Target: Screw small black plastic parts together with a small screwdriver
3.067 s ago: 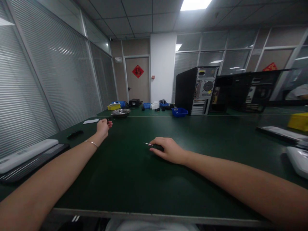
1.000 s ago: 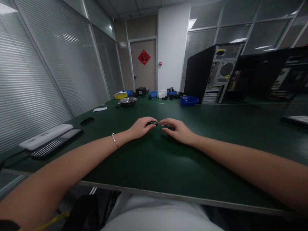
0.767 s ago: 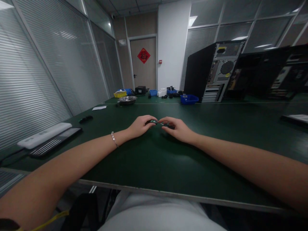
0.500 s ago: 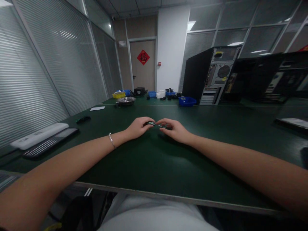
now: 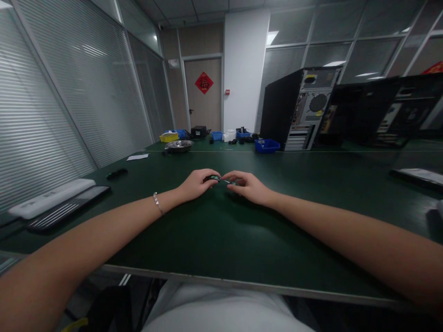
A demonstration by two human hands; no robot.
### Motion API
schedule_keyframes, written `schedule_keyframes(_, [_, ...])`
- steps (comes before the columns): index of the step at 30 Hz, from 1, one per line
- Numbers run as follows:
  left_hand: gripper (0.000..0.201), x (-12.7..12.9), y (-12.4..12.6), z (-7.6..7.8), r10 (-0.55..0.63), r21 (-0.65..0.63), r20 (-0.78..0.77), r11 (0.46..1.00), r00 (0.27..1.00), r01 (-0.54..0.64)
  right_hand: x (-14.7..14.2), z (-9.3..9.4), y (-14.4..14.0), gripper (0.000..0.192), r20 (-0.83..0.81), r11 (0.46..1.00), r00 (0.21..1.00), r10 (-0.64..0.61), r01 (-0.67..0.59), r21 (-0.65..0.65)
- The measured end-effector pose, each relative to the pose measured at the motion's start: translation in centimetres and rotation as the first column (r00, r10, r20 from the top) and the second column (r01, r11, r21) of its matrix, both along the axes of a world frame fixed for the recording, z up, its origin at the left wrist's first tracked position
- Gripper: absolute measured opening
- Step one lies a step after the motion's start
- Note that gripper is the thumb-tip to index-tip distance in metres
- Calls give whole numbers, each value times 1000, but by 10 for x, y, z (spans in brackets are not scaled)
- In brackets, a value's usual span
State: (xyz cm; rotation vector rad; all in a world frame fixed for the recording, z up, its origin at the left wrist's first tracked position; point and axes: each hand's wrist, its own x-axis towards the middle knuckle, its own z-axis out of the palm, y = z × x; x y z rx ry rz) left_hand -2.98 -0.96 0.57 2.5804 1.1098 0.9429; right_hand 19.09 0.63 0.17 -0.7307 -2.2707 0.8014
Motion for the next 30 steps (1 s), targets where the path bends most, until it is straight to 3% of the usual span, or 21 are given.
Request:
schedule_keyframes(3, [25,0,-2,2,-19,3,-17,1000,1000,19,1,1,-2,31,26,999,1000,-15,14,34])
schedule_keyframes(8, [33,0,-2,3,-12,-218,104,975,995,35,1,0,-1,32,30,998,999,-32,30,58])
schedule_keyframes(17, [32,-2,11,-5,27,-522,429,823,903,223,1,-1,0,31,12,995,1000,-3,2,98])
schedule_keyframes(23, [29,-2,12,-7,53,-595,551,725,833,348,2,-2,0,34,12,994,1000,25,-26,109])
schedule_keyframes(30, [26,-1,8,-3,81,-623,591,678,802,390,1,-1,-2,34,0,990,999,50,-50,133])
